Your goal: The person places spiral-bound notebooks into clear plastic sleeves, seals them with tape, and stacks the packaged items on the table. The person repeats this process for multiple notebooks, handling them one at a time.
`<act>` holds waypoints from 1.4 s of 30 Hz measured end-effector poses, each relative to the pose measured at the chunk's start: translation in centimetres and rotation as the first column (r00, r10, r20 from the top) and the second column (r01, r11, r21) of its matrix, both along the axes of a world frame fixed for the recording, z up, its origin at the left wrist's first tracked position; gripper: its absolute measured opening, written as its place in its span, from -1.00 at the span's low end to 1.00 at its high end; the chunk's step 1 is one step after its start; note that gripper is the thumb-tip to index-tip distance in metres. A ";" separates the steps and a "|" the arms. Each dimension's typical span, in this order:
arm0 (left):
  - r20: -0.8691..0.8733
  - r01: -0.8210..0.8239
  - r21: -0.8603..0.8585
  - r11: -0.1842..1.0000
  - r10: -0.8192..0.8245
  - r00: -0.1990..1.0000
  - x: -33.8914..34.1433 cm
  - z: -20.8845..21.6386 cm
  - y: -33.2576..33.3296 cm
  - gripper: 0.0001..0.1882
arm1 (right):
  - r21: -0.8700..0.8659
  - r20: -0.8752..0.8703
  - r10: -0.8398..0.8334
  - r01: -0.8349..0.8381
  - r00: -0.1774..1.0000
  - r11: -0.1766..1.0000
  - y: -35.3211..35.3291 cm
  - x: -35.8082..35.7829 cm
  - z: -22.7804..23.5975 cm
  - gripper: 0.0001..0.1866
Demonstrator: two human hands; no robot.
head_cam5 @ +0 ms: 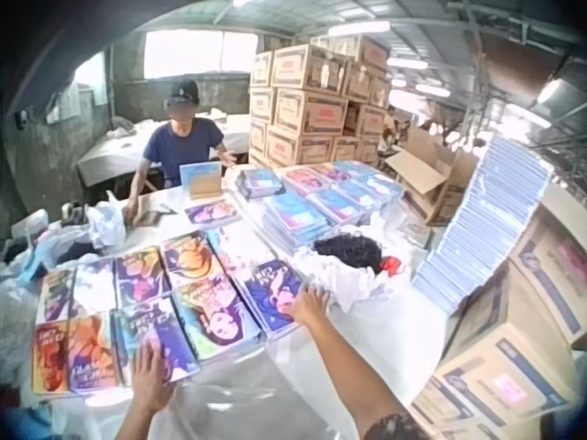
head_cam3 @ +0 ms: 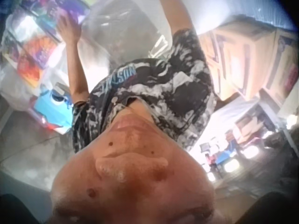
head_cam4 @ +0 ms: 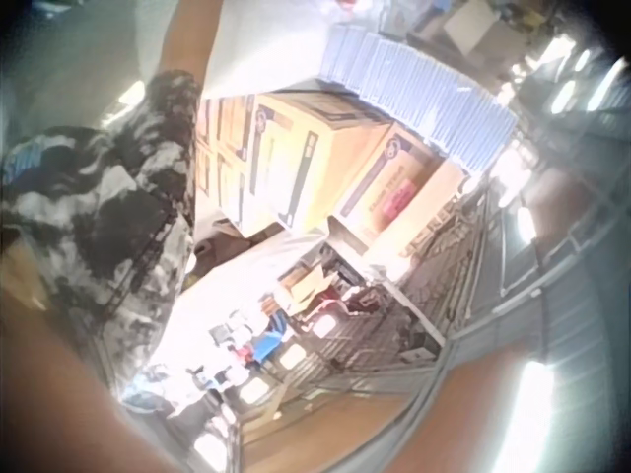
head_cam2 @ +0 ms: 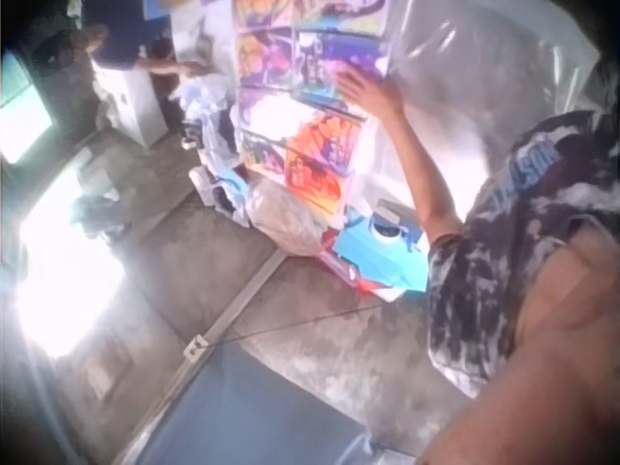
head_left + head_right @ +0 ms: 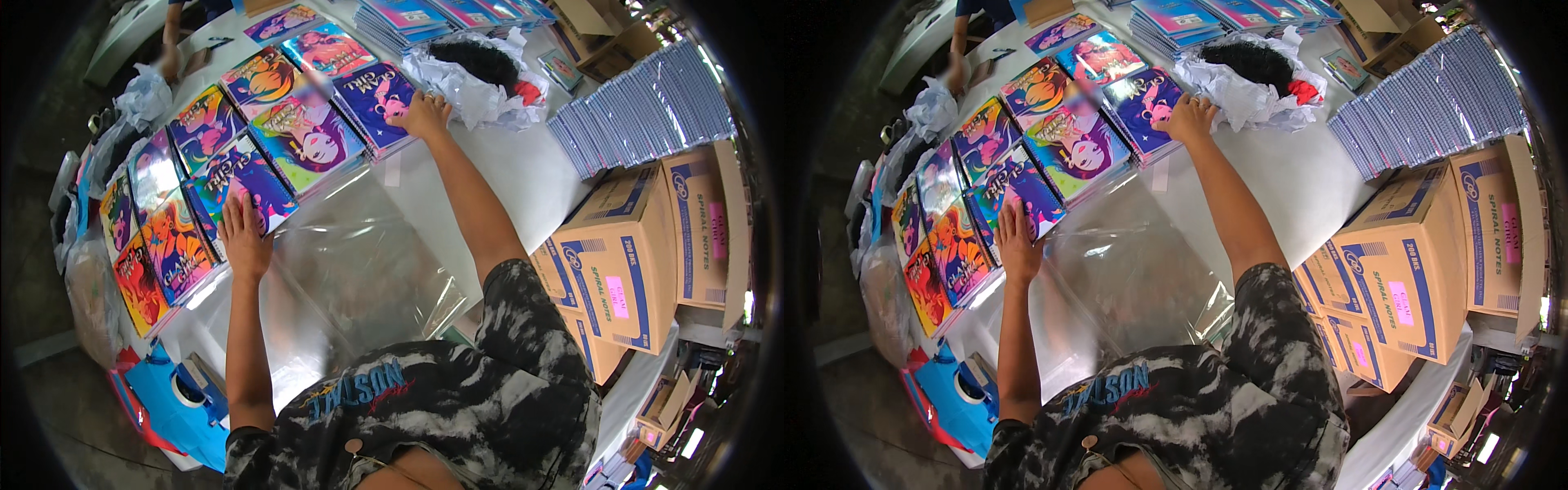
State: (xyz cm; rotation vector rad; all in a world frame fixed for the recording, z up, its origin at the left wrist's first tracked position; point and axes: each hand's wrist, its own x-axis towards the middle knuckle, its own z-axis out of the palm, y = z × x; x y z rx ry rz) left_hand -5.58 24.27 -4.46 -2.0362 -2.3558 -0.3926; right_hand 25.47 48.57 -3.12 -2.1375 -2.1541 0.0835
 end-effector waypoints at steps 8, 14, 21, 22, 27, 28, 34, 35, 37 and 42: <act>0.973 -0.390 -0.101 0.915 0.173 0.153 -4.7 7.2 -4.9 -0.43 | -0.217 -0.072 -0.041 0.024 0.997 0.976 2.4 0.3 2.1 -0.08; 0.842 -0.514 -0.018 0.858 -0.264 -0.470 -2.0 10.8 -11.3 -0.53 | -0.058 -0.047 -0.087 0.084 0.995 0.995 0.6 -0.3 1.3 -0.20; 0.985 -0.667 0.047 0.743 -0.146 -0.094 0.0 11.8 -19.8 -0.49 | 0.424 -0.867 0.481 -0.313 0.129 0.850 -6.0 -2.0 8.6 -0.63; 0.993 -0.729 0.085 0.679 -0.121 0.003 0.5 12.2 -21.1 -0.50 | 0.482 -0.798 0.576 -0.386 0.178 0.787 -9.9 -3.4 10.2 -0.66; 0.609 -0.439 0.504 0.744 0.054 0.792 0.7 6.5 -28.1 -0.64 | 0.633 -0.452 0.892 -0.699 0.016 0.333 -23.1 -6.2 7.7 -0.69; 0.363 -0.268 0.566 0.780 0.056 0.930 1.0 5.0 -29.2 -0.64 | 0.633 -0.425 0.905 -0.721 -0.022 0.280 -24.7 -6.5 6.4 -0.74; 0.240 -0.043 0.348 0.937 -0.045 0.970 8.4 4.0 -25.3 -0.39 | 0.527 -0.582 0.813 -0.750 0.026 0.400 -28.1 -5.5 -0.9 -0.85; 0.295 -0.049 0.197 0.979 -0.011 0.955 9.4 3.3 -25.4 -0.33 | 0.479 -0.580 0.810 -0.771 0.082 0.420 -27.8 -5.1 -1.3 -0.85; 0.282 -0.050 -0.096 0.994 0.076 0.957 10.4 1.5 -25.9 -0.25 | 0.449 -0.492 0.848 -0.778 0.195 0.439 -28.3 -4.0 -3.5 -0.82; 0.144 -0.034 -0.071 0.997 0.044 0.989 11.6 0.9 -24.7 -0.22 | 0.354 -0.394 0.801 -0.730 0.451 0.585 -29.9 -2.2 -4.7 -0.77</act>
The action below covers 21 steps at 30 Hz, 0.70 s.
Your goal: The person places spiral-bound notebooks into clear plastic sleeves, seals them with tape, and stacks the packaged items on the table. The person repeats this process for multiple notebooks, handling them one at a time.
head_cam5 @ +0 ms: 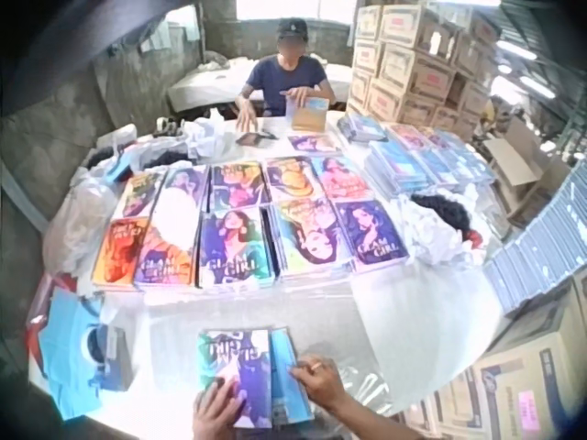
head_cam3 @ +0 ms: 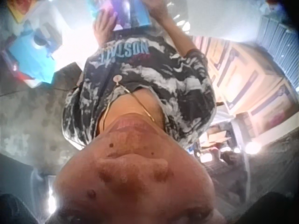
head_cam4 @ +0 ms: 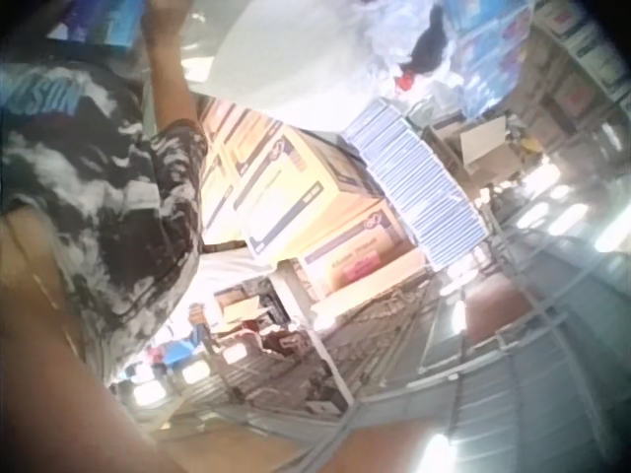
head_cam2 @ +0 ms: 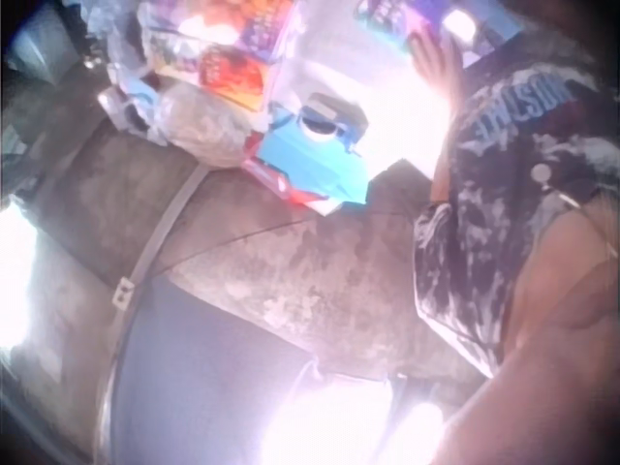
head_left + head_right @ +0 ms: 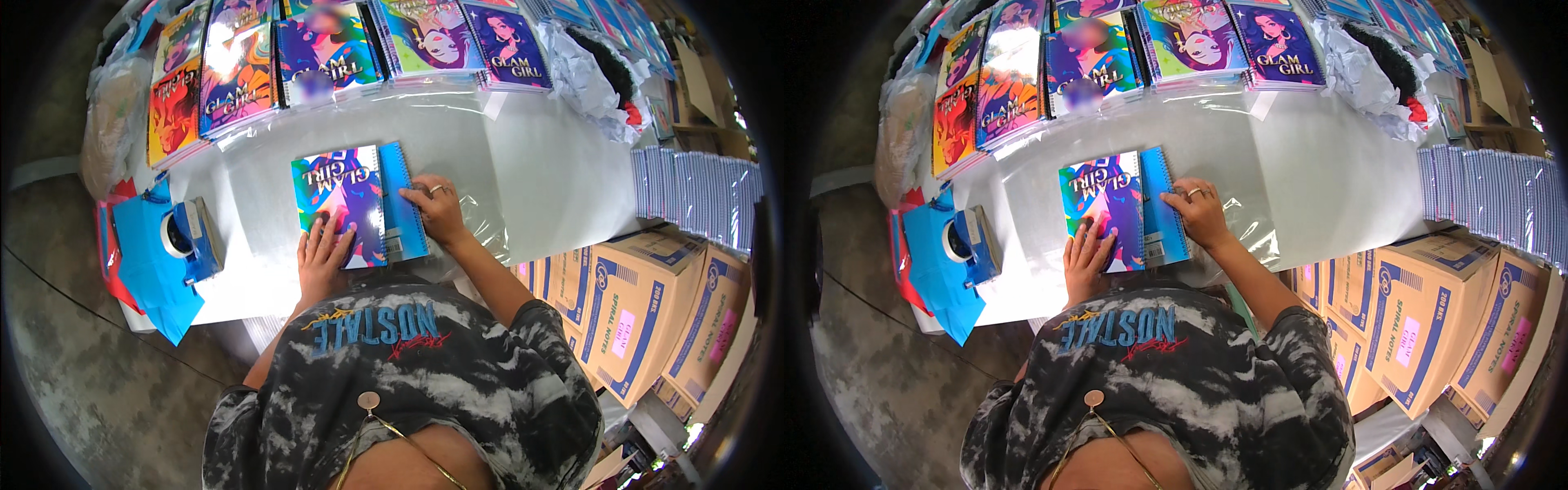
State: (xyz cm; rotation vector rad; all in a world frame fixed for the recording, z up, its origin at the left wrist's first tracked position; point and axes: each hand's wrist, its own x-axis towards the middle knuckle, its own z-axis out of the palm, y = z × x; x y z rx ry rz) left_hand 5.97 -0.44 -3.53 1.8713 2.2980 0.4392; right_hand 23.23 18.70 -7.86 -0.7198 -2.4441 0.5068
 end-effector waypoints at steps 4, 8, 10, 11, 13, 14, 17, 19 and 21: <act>0.114 0.085 -0.009 0.996 -0.083 0.990 0.0 0.3 0.5 -0.24 | -0.049 -0.010 0.007 -0.008 1.000 0.999 -0.4 -0.1 -0.3 -0.73; 0.338 0.019 0.000 1.000 -0.018 0.941 -1.0 -0.1 0.8 -0.33 | -0.086 -0.023 -0.064 0.062 0.998 0.994 0.8 -0.3 -0.1 -0.74; 0.165 -0.008 -0.004 1.000 0.008 0.986 -0.7 0.6 1.7 -0.36 | -0.074 -0.014 -0.116 0.115 0.993 0.991 1.8 -0.7 0.2 -0.77; 0.075 -0.024 -0.005 1.000 0.024 0.997 -0.6 0.9 2.1 -0.38 | -0.052 0.000 -0.145 0.145 0.989 0.988 2.5 -1.0 0.3 -0.77; 0.116 -0.036 -0.028 0.999 0.039 0.992 -0.8 0.0 2.2 -0.39 | -0.019 -0.022 -0.195 0.195 0.981 0.981 4.5 -2.1 0.7 -0.78; 0.137 -0.045 -0.015 0.999 0.046 0.989 -1.1 0.1 2.5 -0.40 | -0.006 -0.053 -0.218 0.218 0.975 0.976 5.9 -2.8 1.2 -0.79; 0.094 -0.077 0.158 0.984 0.063 0.994 -3.8 1.7 5.9 -0.47 | -0.050 -0.121 -0.393 0.389 0.912 0.920 11.8 -6.0 3.4 -0.77; 0.033 -0.072 0.267 0.961 0.065 0.997 -6.7 3.1 9.6 -0.45 | -0.074 -0.101 -0.518 0.513 0.850 0.855 18.2 -7.8 4.0 -0.63; 0.026 -0.047 0.302 0.952 0.041 0.999 -9.2 4.2 13.8 -0.43 | 0.010 0.188 -0.654 0.665 0.732 0.747 22.8 -9.4 4.4 -0.24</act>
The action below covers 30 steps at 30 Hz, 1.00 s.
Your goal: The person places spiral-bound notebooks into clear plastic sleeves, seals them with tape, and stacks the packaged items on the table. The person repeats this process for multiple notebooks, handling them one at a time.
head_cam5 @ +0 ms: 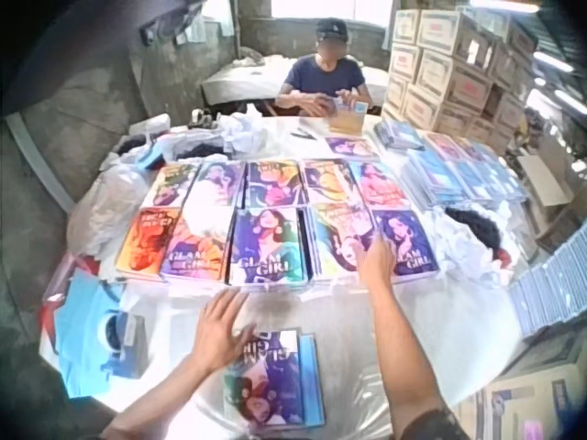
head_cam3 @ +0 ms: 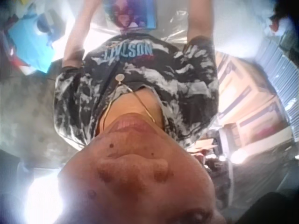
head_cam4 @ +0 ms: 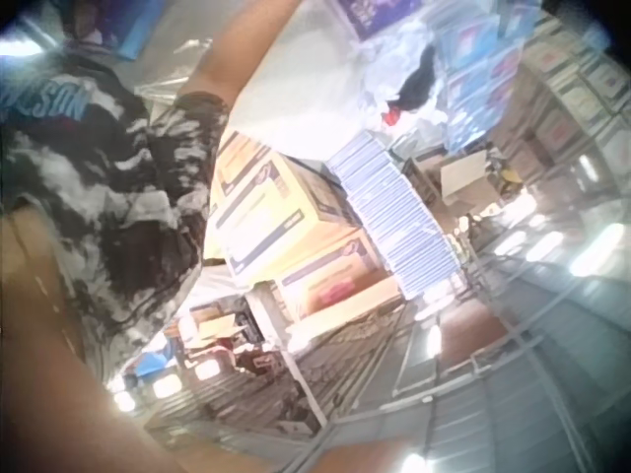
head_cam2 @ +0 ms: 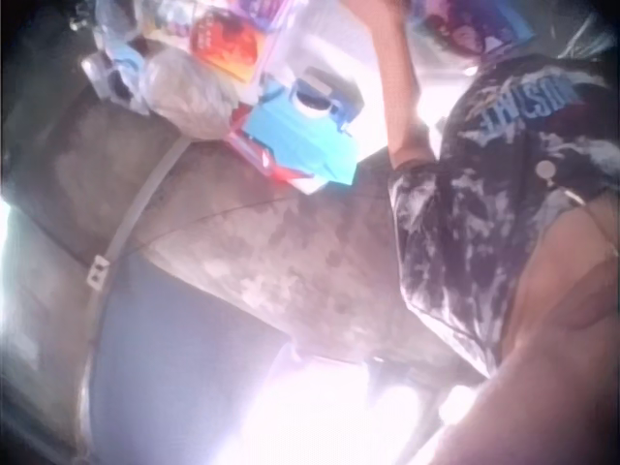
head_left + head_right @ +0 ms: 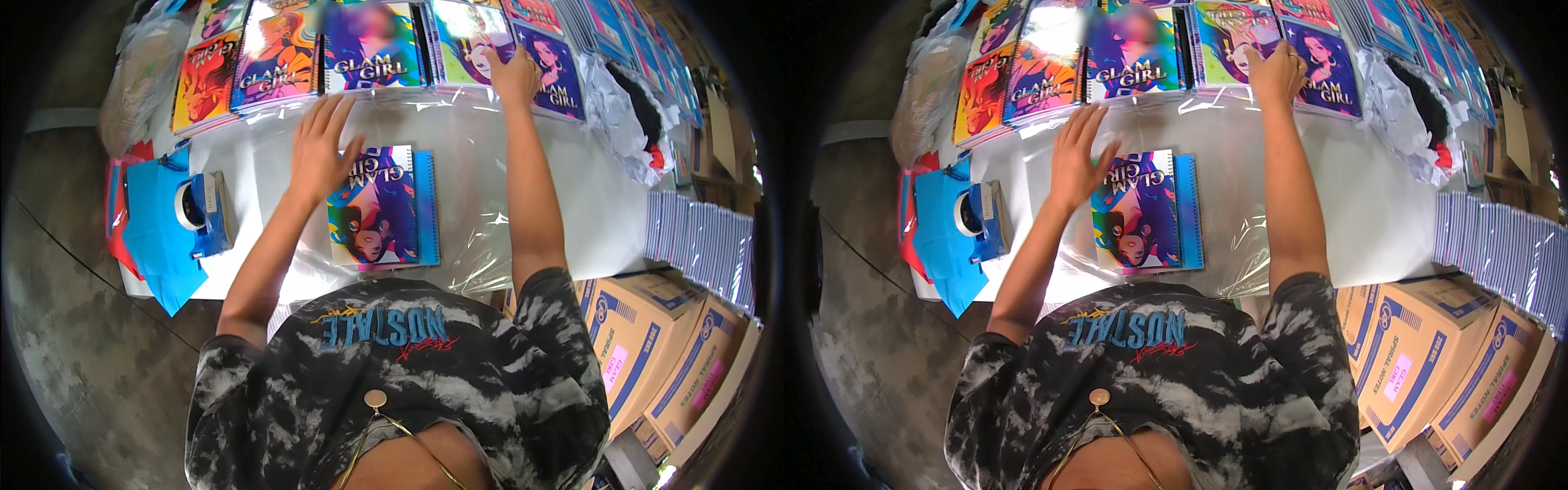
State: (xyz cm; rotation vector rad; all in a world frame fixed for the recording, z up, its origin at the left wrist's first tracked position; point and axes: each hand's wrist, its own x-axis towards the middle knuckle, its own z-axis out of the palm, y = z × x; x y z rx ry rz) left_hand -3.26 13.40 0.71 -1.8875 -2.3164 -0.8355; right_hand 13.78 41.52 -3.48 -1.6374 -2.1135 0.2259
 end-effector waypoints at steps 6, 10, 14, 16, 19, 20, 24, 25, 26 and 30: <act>-0.124 -0.037 0.039 0.999 0.042 0.991 -2.8 -4.4 7.9 -0.39 | -0.321 0.261 -0.044 0.130 0.964 0.938 2.6 -4.2 0.9 0.38; 0.060 -0.065 0.070 0.995 0.061 0.996 -3.6 -4.1 8.7 -0.42 | -0.411 0.168 -0.045 0.111 0.985 0.905 3.5 -2.3 2.5 0.13; -0.262 -0.270 -0.105 0.957 0.235 0.936 -9.3 -2.0 6.3 -0.36 | 0.018 -0.523 0.214 -0.241 0.825 0.970 3.4 1.4 5.6 -0.61; -0.367 -0.199 -0.098 0.975 0.151 0.918 -11.1 -2.9 2.5 -0.38 | 0.140 -0.791 0.325 -0.363 0.519 0.921 -1.4 1.2 10.6 -0.71; -0.015 -0.199 -0.229 0.953 0.201 0.980 -13.0 -1.8 -0.6 -0.50 | 0.214 -0.953 0.292 -0.498 0.083 0.841 -8.7 1.4 14.4 -0.75; 0.178 -0.212 -0.295 0.932 0.271 0.946 -13.4 -0.8 -1.6 -0.56 | 0.124 -0.981 0.188 -0.572 0.053 0.811 -11.1 1.3 14.5 -0.76; 0.491 -0.390 0.186 0.902 0.259 0.832 -8.7 5.5 -2.7 -0.70 | -0.319 -0.943 -0.117 -0.745 0.311 0.586 -18.9 3.4 7.8 -0.82; 0.394 -0.410 0.245 0.879 0.296 0.870 -6.2 7.4 -3.3 -0.70 | -0.458 -0.878 -0.139 -0.718 0.458 0.524 -20.5 4.1 5.5 -0.82; 0.305 -0.323 0.354 0.877 0.218 0.927 -4.4 7.6 -4.3 -0.72 | -0.545 -0.831 -0.215 -0.674 0.513 0.498 -22.0 4.6 2.2 -0.81; 0.011 0.092 0.098 0.991 -0.093 0.996 3.4 4.0 -10.3 -0.49 | -0.629 -0.607 -0.035 -0.452 0.794 0.633 -23.5 5.8 -1.4 -0.71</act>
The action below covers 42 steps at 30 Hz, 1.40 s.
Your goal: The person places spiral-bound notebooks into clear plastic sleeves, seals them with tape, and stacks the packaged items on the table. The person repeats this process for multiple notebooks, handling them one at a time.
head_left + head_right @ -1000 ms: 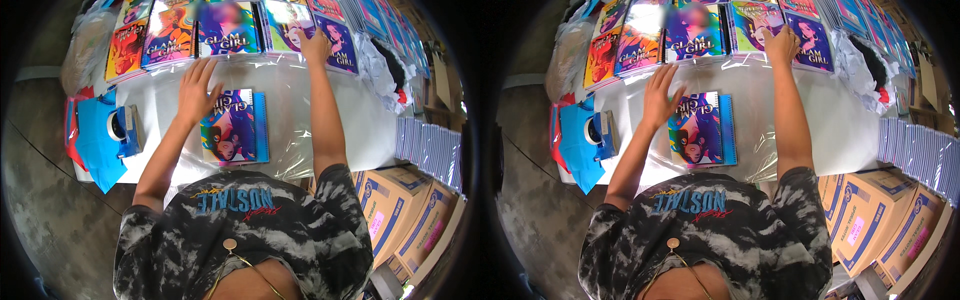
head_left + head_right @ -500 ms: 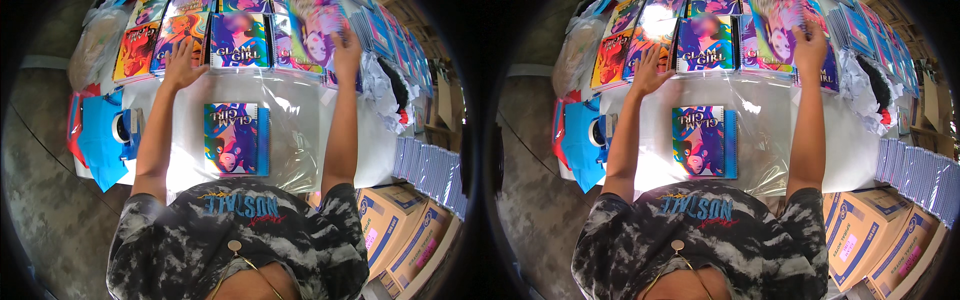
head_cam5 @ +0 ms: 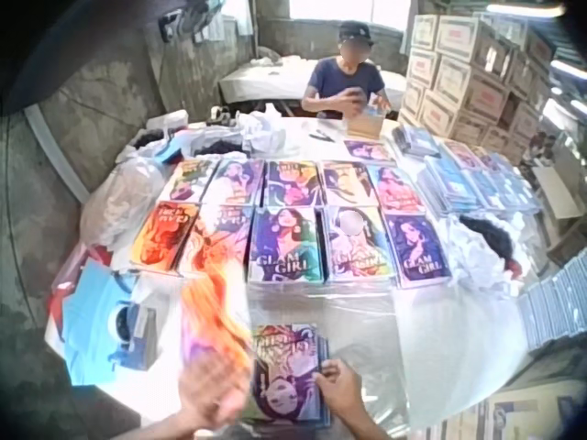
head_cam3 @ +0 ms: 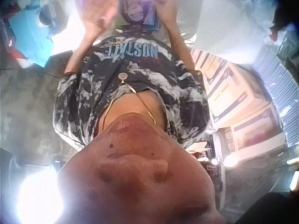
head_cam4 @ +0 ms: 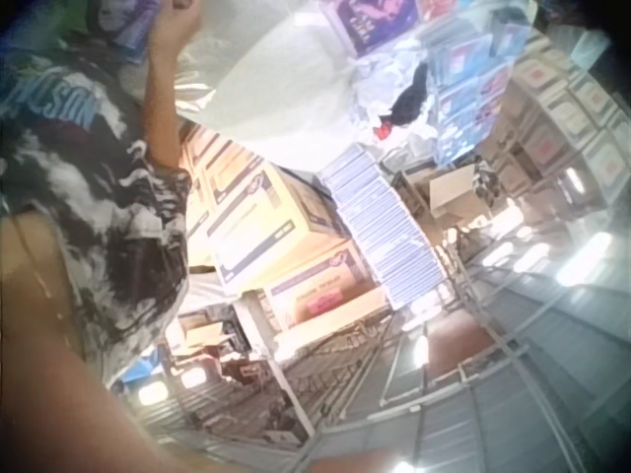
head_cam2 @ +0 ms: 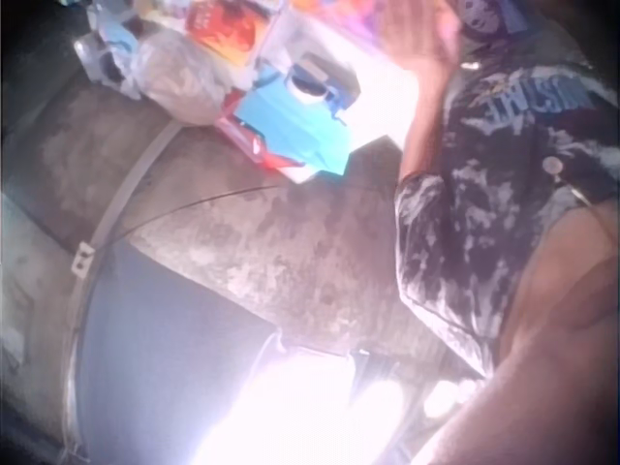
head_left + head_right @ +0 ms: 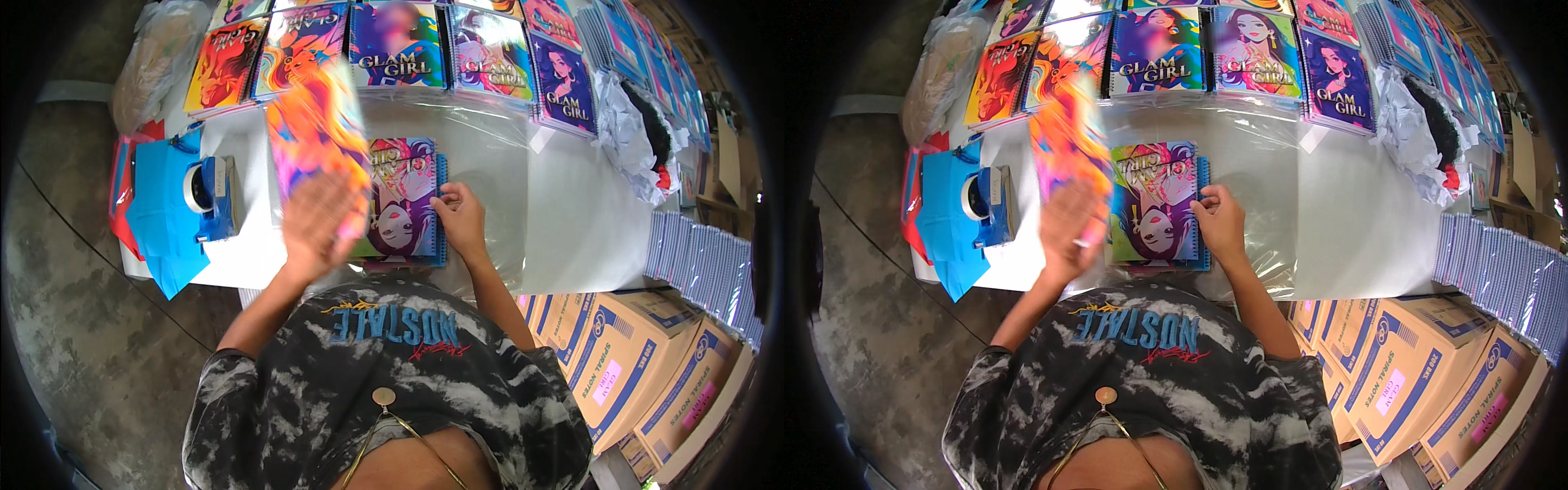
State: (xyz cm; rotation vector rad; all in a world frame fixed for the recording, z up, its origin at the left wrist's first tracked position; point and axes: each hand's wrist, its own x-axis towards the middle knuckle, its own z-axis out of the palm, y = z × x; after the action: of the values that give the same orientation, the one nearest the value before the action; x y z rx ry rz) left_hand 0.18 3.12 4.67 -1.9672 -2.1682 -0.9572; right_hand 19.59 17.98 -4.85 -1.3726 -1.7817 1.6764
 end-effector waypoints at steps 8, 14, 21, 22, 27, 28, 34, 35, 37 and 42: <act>0.088 0.033 -0.115 0.993 -0.022 0.996 3.5 -7.8 -4.1 -0.49 | 0.029 -0.200 -0.025 0.032 0.980 0.999 2.0 1.6 6.7 -0.73; 0.144 0.151 -0.188 0.971 -0.125 0.982 3.5 -7.6 -3.5 -0.51 | 0.108 -0.497 -0.141 0.222 0.856 0.969 3.4 4.1 15.8 -0.72; -0.078 -0.375 0.165 0.912 0.391 0.917 -12.8 -2.4 4.5 -0.50 | -0.113 -0.257 -0.068 0.040 0.964 0.993 0.3 0.9 3.8 -0.69; -0.116 -0.399 0.145 0.905 0.416 0.902 -15.9 -2.4 5.3 -0.48 | -0.001 -0.097 -0.005 0.005 0.995 1.000 -0.3 0.7 1.8 -0.67; -0.566 -0.598 -0.089 0.797 0.453 0.689 -25.9 -8.9 3.1 -0.46 | 0.240 0.170 0.067 -0.107 0.983 0.965 -1.1 0.4 0.2 -0.60; -0.401 -0.624 -0.170 0.763 0.525 0.751 -24.8 -8.1 4.5 -0.51 | 0.202 0.162 0.050 -0.082 0.986 0.976 -1.0 1.0 0.1 -0.59; 0.783 -0.592 0.139 0.794 0.278 0.556 -13.8 1.2 3.0 -0.75 | 0.039 0.017 -0.003 0.002 1.000 0.999 -0.8 2.2 -1.1 -0.58; 0.917 -0.581 0.204 0.788 0.055 0.396 -12.6 1.9 2.6 -0.75 | 0.023 -0.008 -0.022 0.022 1.000 0.999 -0.6 2.0 -1.0 -0.59; 0.899 -0.460 0.080 0.884 0.136 0.417 -11.0 -0.9 1.4 -0.82 | 0.024 -0.046 -0.055 0.056 0.997 0.998 0.2 1.4 -0.7 -0.61; -0.120 0.032 -0.327 0.944 -0.075 0.990 -7.5 -8.4 0.3 -0.60 | 0.140 -0.072 -0.058 0.068 0.996 0.988 4.0 -0.2 1.1 -0.65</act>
State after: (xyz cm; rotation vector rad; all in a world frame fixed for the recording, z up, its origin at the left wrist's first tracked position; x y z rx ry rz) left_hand -7.35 3.39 -3.76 -2.1646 -2.3291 -0.4790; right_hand 19.38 21.96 -3.75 -1.2818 -1.7642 1.5137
